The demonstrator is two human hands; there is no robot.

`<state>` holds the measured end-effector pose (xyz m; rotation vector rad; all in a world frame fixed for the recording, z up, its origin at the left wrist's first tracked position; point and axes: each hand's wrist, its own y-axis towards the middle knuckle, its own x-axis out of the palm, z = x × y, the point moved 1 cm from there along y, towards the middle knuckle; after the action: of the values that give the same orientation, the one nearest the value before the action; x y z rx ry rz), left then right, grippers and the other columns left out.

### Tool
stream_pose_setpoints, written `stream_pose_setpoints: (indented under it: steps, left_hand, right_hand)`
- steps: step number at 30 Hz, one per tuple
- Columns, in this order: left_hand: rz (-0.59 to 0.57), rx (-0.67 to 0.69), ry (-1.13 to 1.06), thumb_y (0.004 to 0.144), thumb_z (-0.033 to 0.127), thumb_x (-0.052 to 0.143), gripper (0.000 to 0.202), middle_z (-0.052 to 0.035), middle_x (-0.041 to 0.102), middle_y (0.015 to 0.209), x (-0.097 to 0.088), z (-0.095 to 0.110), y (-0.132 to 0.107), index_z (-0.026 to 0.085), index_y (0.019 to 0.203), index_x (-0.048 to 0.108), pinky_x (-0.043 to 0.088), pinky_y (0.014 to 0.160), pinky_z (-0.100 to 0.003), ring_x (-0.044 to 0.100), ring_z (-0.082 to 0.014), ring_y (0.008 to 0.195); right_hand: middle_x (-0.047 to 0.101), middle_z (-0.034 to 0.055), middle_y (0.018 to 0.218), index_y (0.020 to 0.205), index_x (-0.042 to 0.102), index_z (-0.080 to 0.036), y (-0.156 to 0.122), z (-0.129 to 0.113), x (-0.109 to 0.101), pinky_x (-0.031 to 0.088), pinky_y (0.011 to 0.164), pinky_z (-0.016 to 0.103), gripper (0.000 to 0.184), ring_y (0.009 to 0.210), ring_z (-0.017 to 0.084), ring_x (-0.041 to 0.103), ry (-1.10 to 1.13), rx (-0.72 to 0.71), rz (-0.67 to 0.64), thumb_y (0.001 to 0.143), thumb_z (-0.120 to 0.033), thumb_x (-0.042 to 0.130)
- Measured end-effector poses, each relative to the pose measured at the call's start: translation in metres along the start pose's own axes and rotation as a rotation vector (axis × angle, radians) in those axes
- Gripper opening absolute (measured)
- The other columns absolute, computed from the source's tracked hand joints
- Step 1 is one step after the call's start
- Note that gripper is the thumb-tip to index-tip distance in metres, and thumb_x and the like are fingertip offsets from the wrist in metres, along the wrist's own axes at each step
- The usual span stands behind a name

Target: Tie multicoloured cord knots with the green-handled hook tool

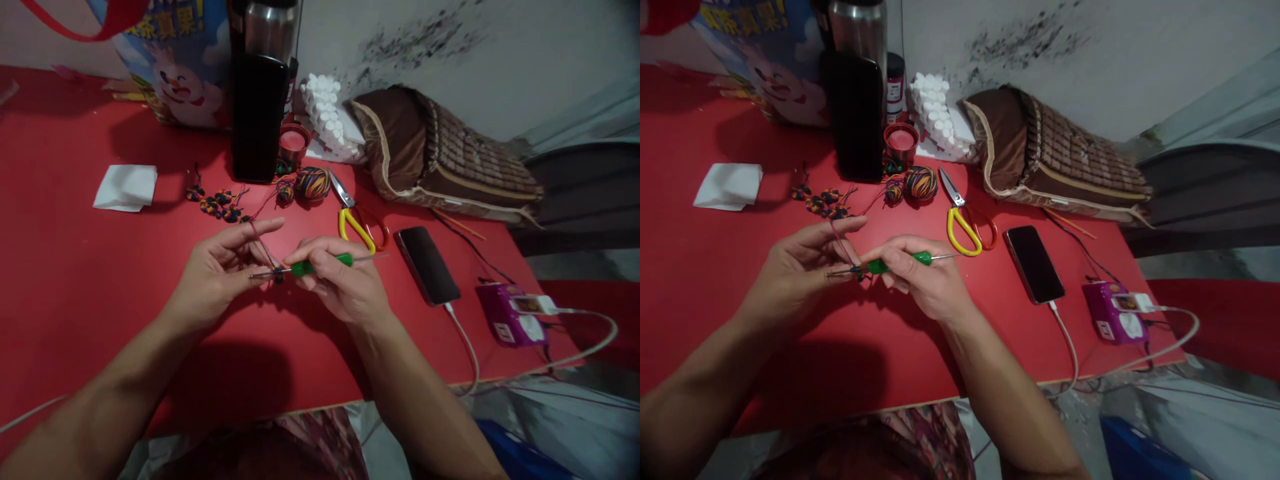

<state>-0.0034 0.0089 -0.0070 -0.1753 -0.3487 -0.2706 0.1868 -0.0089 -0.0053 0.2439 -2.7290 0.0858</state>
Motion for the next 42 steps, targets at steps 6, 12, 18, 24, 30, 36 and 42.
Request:
stream_pose_setpoints:
  steps: [6, 12, 18, 24, 30, 36, 42]
  left_hand:
    - [0.127, -0.024, -0.202, 0.069, 0.010, 0.096, 0.043, 0.0010, 0.076, 0.075, 0.008, -0.009, -0.003, 0.026, 0.108, 0.088, 0.059, 0.069, -0.019, 0.069, -0.0101, 0.068]
    - [0.141, -0.071, -0.218, 0.072, 0.013, 0.096, 0.037, -0.0005, 0.078, 0.084, 0.007, -0.007, -0.003, 0.025, 0.106, 0.088, 0.060, 0.073, -0.020, 0.071, -0.0108, 0.076]
    - [0.137, -0.015, -0.035, 0.079, 0.011, 0.090, 0.031, -0.0015, 0.077, 0.084, 0.002, 0.001, -0.003, 0.025, 0.107, 0.088, 0.059, 0.070, -0.022, 0.070, -0.0119, 0.075]
    - [0.158, -0.048, -0.026, 0.072, 0.012, 0.095, 0.036, -0.0010, 0.076, 0.079, 0.003, 0.002, -0.002, 0.023, 0.106, 0.089, 0.060, 0.067, -0.023, 0.069, -0.0124, 0.070]
    - [0.197, -0.109, -0.125, 0.065, 0.008, 0.097, 0.047, 0.0017, 0.074, 0.073, 0.005, 0.001, -0.001, 0.023, 0.109, 0.088, 0.061, 0.068, -0.023, 0.071, -0.0116, 0.067]
    - [0.215, -0.050, -0.150, 0.067, 0.004, 0.092, 0.047, 0.0034, 0.072, 0.067, 0.007, -0.004, 0.001, 0.022, 0.110, 0.087, 0.060, 0.064, -0.023, 0.067, -0.0102, 0.059]
    - [0.271, -0.006, -0.233, 0.058, 0.005, 0.096, 0.050, 0.0036, 0.075, 0.073, 0.013, -0.008, -0.002, 0.027, 0.103, 0.089, 0.061, 0.072, -0.021, 0.069, -0.0103, 0.070]
  right_hand:
    - [0.055, -0.0057, 0.055, 0.092, 0.086, -0.022, 0.002, 0.014, 0.013, 0.036, 0.049, 0.024, 0.032, 0.046, 0.006, 0.035, 0.092, -0.069, 0.120, 0.091, -0.053, 0.081]
    - [0.054, -0.0072, 0.057, 0.091, 0.084, -0.021, 0.011, 0.020, 0.018, 0.032, 0.047, 0.021, 0.030, 0.047, 0.005, 0.031, 0.190, 0.023, 0.143, 0.083, -0.050, 0.088]
    - [0.050, -0.0082, 0.055, 0.091, 0.083, -0.019, 0.011, 0.021, 0.013, 0.028, 0.046, 0.021, 0.033, 0.047, 0.005, 0.030, 0.186, 0.072, 0.112, 0.084, -0.052, 0.088]
    - [0.055, -0.0069, 0.056, 0.090, 0.085, -0.019, 0.010, 0.021, 0.012, 0.031, 0.047, 0.021, 0.033, 0.048, 0.004, 0.032, 0.212, 0.076, 0.133, 0.080, -0.051, 0.091]
    - [0.055, -0.0059, 0.057, 0.091, 0.086, -0.019, 0.006, 0.020, 0.016, 0.032, 0.049, 0.022, 0.033, 0.049, 0.005, 0.036, 0.163, 0.016, 0.142, 0.086, -0.052, 0.087]
    - [0.065, -0.0011, 0.065, 0.094, 0.087, -0.021, 0.000, 0.017, 0.016, 0.036, 0.050, 0.026, 0.034, 0.053, 0.009, 0.050, -0.024, -0.088, 0.097, 0.092, -0.055, 0.081]
    - [0.059, -0.0050, 0.061, 0.096, 0.085, -0.024, 0.005, 0.021, 0.020, 0.040, 0.051, 0.024, 0.029, 0.050, 0.007, 0.040, 0.086, -0.100, 0.224, 0.093, -0.052, 0.080]
